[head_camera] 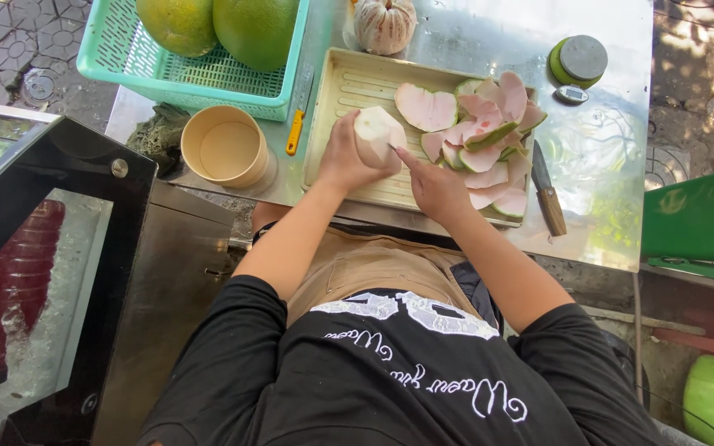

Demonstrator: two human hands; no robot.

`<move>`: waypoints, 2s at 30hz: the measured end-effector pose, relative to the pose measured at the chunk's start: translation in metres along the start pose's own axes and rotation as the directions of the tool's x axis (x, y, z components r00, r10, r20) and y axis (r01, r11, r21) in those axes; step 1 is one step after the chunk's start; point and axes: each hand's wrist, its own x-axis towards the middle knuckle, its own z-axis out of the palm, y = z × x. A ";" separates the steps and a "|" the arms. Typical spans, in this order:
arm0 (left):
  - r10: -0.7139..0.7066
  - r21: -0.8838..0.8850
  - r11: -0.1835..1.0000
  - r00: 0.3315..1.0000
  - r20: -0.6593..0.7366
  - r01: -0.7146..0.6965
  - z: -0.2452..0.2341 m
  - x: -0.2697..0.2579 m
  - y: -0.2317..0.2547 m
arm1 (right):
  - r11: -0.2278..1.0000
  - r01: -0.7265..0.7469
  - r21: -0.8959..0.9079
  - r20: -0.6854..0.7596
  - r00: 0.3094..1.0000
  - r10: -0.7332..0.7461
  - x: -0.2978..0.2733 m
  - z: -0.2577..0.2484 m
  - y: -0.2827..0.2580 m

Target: Peeling and segmenting a whole pomelo fruit using a knife.

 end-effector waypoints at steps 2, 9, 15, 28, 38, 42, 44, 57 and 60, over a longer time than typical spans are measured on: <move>-0.096 -0.037 0.995 0.995 0.025 0.097 -0.013 0.019 0.001 | 1.000 0.002 0.016 -0.044 0.999 -0.001 0.006 0.008 0.000; -0.347 -0.156 0.908 0.905 0.245 0.390 -0.029 0.077 -0.011 | 0.989 -0.123 0.087 -0.111 0.985 0.132 0.025 0.026 0.006; -0.639 -0.238 0.644 0.683 0.354 0.727 -0.038 0.104 -0.015 | 0.989 -0.007 0.147 -0.303 0.952 0.052 0.035 0.066 0.015; -0.749 -0.443 0.389 0.557 0.359 0.808 -0.018 0.100 -0.049 | 0.953 -0.215 0.213 0.083 0.976 0.202 0.022 0.065 0.034; 0.155 -0.078 0.988 0.873 0.462 -0.134 -0.057 0.031 0.007 | 0.969 -0.185 0.166 0.014 0.983 0.185 -0.008 -0.017 0.025; -0.093 0.157 0.987 0.877 0.472 0.020 -0.051 0.016 0.008 | 0.997 -0.071 0.031 0.004 0.997 0.071 0.005 -0.018 0.002; -0.043 0.054 0.998 0.926 0.375 0.025 -0.029 0.001 0.010 | 1.000 -0.029 0.005 -0.005 1.000 0.029 0.009 -0.016 -0.006; -0.218 -0.063 0.973 0.973 0.081 0.223 -0.022 0.010 0.000 | 0.998 0.041 -0.045 0.000 0.999 -0.041 0.008 0.013 0.003; -0.274 -0.089 0.954 0.952 0.137 0.287 -0.029 0.032 -0.012 | 0.999 0.029 0.017 -0.090 0.996 -0.027 0.007 0.022 0.001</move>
